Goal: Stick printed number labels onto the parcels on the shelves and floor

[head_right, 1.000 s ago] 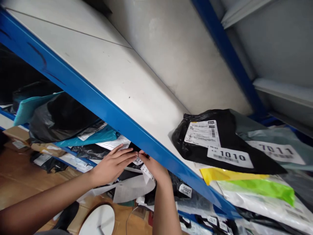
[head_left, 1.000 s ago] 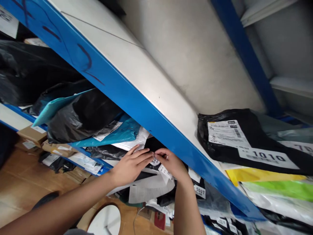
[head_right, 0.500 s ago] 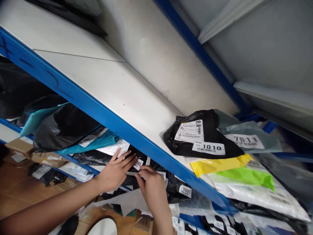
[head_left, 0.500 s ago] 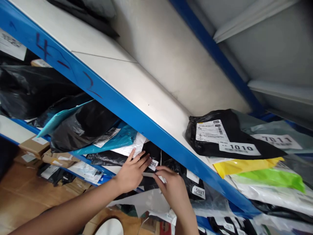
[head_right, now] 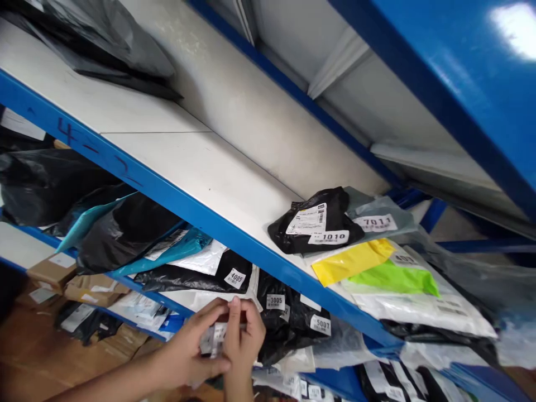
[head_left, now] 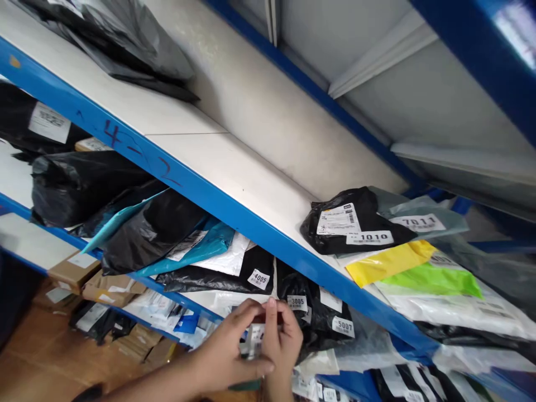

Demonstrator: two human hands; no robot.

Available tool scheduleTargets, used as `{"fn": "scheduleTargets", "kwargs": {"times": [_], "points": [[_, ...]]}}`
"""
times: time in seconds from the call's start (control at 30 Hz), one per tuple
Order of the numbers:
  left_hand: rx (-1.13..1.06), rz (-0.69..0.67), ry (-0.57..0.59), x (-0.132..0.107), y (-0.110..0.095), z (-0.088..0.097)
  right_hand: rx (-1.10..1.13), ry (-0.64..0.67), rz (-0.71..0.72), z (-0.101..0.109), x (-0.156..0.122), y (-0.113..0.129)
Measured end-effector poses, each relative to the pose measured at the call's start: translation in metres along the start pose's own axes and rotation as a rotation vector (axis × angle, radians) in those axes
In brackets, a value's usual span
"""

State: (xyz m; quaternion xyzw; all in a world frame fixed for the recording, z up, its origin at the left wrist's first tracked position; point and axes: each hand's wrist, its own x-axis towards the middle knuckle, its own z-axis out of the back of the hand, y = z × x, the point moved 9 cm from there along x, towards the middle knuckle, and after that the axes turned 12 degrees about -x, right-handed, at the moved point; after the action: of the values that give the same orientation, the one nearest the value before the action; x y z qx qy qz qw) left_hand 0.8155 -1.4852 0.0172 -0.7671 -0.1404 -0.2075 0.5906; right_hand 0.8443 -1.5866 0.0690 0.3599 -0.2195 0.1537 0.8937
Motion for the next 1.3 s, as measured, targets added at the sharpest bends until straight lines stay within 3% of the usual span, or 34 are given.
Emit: {"fn": "scheduleTargets", "kwargs": {"times": [0.1, 0.2, 0.37, 0.5, 0.57, 0.67, 0.77, 0.83, 0.97, 1.1, 1.23, 1.3], "points": [[-0.176, 0.189, -0.095, -0.010, 0.019, -0.001, 0.090, -0.056, -0.142, -0.013, -0.012, -0.021], [-0.257, 0.360, -0.210, -0.018, 0.039, 0.012, 0.218, 0.011, -0.166, -0.020, -0.014, -0.031], [-0.112, 0.258, -0.396, -0.021, 0.029, 0.052, 0.280, 0.258, -0.085, -0.043, -0.019, -0.020], [-0.215, 0.219, -0.492, -0.025, 0.027, 0.069, 0.260, 0.191, -0.086, -0.054, -0.016, -0.014], [-0.292, 0.202, -0.536, -0.026, 0.032, 0.077, 0.235, 0.241, -0.055, -0.064, -0.011, -0.006], [-0.343, 0.218, -0.613, -0.022, 0.045, 0.090, 0.129, 0.313, 0.089, -0.076, 0.002, 0.014], [-0.339, 0.262, -0.741, -0.015, 0.063, 0.106, -0.049, 0.252, 0.277, -0.085, 0.022, 0.034], [-0.326, 0.271, -0.805, -0.008, 0.073, 0.115, -0.184, 0.234, 0.325, -0.098, 0.037, 0.039], [-0.302, 0.277, -0.833, 0.010, 0.087, 0.123, -0.431, 0.252, 0.252, -0.125, 0.066, 0.032], [-0.239, 0.301, -0.841, 0.011, 0.092, 0.126, -0.516, 0.258, 0.204, -0.135, 0.080, 0.023], [-0.130, 0.250, -0.755, -0.009, 0.070, 0.124, -0.582, 0.267, 0.157, -0.136, 0.078, 0.015], [-0.044, 0.198, -0.712, -0.023, 0.051, 0.127, -0.571, 0.201, 0.198, -0.131, 0.076, 0.023]]}}
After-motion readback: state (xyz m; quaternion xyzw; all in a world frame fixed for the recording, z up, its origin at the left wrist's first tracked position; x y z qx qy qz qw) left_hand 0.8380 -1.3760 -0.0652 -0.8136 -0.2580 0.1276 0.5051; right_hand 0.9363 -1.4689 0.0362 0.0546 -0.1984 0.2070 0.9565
